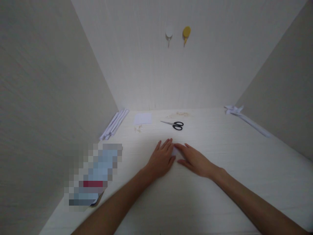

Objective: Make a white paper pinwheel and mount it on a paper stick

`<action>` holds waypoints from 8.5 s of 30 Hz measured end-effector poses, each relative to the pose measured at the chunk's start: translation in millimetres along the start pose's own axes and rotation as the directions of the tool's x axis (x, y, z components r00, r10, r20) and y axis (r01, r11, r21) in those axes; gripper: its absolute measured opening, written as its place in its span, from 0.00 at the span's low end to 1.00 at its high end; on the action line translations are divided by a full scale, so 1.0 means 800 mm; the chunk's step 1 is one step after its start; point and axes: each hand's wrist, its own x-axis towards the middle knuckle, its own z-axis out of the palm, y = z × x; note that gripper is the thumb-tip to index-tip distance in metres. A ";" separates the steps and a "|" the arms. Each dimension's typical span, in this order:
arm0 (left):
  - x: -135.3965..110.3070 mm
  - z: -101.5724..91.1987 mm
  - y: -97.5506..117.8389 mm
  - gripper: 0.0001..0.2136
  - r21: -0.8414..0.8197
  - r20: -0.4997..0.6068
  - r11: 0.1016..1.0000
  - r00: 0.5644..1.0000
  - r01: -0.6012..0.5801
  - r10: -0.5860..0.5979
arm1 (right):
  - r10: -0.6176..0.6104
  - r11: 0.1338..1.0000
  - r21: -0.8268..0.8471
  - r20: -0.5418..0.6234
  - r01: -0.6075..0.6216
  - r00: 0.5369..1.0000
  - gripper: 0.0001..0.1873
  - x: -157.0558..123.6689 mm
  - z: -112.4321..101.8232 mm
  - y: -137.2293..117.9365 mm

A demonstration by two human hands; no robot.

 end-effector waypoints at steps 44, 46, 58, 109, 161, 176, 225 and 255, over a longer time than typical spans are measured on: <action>-0.010 0.000 -0.060 0.09 -0.316 -0.141 0.918 0.946 0.238 -0.294 | -0.098 0.995 -0.035 -0.148 0.093 0.984 0.18 -0.003 0.010 0.003; -0.007 0.001 -0.060 0.09 -0.388 -0.135 0.887 0.936 0.251 -0.324 | -0.100 0.995 -0.027 -0.152 0.097 0.983 0.17 -0.002 0.010 0.003; -0.001 -0.006 -0.041 0.06 -0.735 -0.115 0.647 0.902 0.204 -0.415 | 0.027 0.988 0.156 -0.194 0.003 0.981 0.14 0.000 0.005 -0.001; 0.002 -0.010 -0.038 0.15 -0.997 0.044 0.022 0.813 0.070 -0.581 | 0.519 0.848 0.232 -0.177 -0.477 0.836 0.06 0.135 -0.011 0.098; 0.025 -0.007 0.004 0.08 -0.933 0.140 0.225 0.857 0.282 -0.495 | 0.643 0.547 0.811 -0.249 -0.206 0.725 0.12 0.032 0.016 -0.011; 0.026 -0.008 0.008 0.07 -0.907 0.116 0.287 0.838 0.308 -0.534 | 0.633 0.570 0.800 -0.280 -0.190 0.721 0.10 0.031 0.013 -0.019; 0.025 -0.012 -0.028 0.10 -0.983 0.183 -0.139 0.718 0.121 -0.671 | 0.266 0.840 0.464 0.101 -0.282 0.959 0.20 0.013 -0.008 0.036; 0.025 -0.014 -0.026 0.06 -0.977 0.210 -0.164 0.722 0.135 -0.659 | 0.141 0.765 0.565 0.324 -0.310 0.936 0.19 0.011 -0.022 0.037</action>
